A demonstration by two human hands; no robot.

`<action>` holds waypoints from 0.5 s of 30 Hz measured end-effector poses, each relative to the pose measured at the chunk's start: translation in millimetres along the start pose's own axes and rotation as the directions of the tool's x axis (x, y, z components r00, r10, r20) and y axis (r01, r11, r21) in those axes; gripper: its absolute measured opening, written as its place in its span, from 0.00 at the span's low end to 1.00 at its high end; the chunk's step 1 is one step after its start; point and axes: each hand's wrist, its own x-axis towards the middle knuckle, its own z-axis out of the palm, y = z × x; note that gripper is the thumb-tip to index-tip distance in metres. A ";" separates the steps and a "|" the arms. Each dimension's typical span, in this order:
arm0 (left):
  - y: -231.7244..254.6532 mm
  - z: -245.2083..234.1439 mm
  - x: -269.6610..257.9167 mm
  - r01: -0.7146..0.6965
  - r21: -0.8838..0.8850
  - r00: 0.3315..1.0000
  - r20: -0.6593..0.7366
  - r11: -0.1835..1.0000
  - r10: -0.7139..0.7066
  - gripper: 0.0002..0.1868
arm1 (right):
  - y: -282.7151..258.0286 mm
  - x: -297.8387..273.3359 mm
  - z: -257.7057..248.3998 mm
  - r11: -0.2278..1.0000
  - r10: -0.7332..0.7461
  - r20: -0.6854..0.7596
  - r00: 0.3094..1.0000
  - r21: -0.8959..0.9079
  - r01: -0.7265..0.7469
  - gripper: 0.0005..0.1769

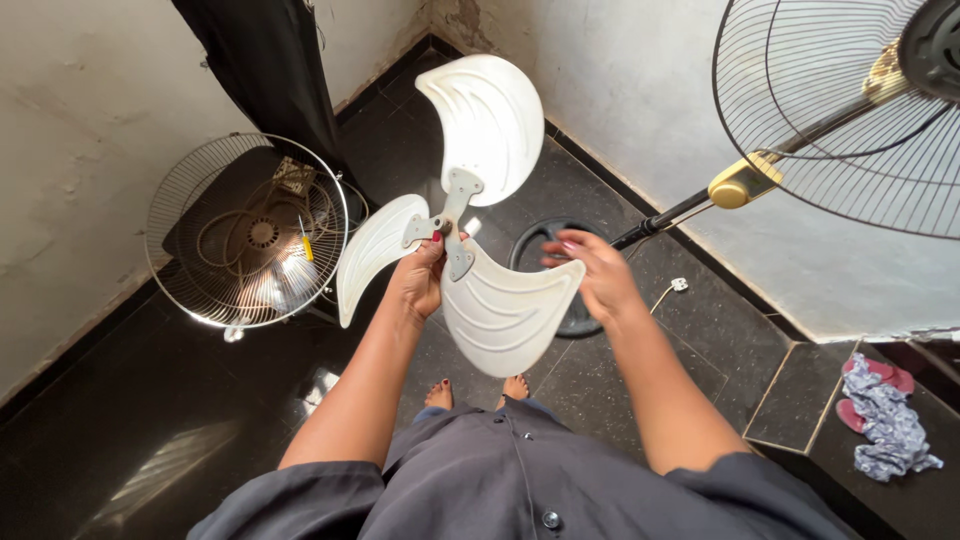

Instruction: The person attaches a three-blade fan rotor to a standing fan's motor shaft and secures it with a screwdriver. They then adjust the fan's neck and tilt the head to set the direction.

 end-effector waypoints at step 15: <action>-29.2 0.3 23.3 0.210 -0.023 0.972 0.112 0.977 -0.206 0.11 | 7.8 61.3 13.8 0.972 -0.163 0.506 0.847 0.227 0.051 0.38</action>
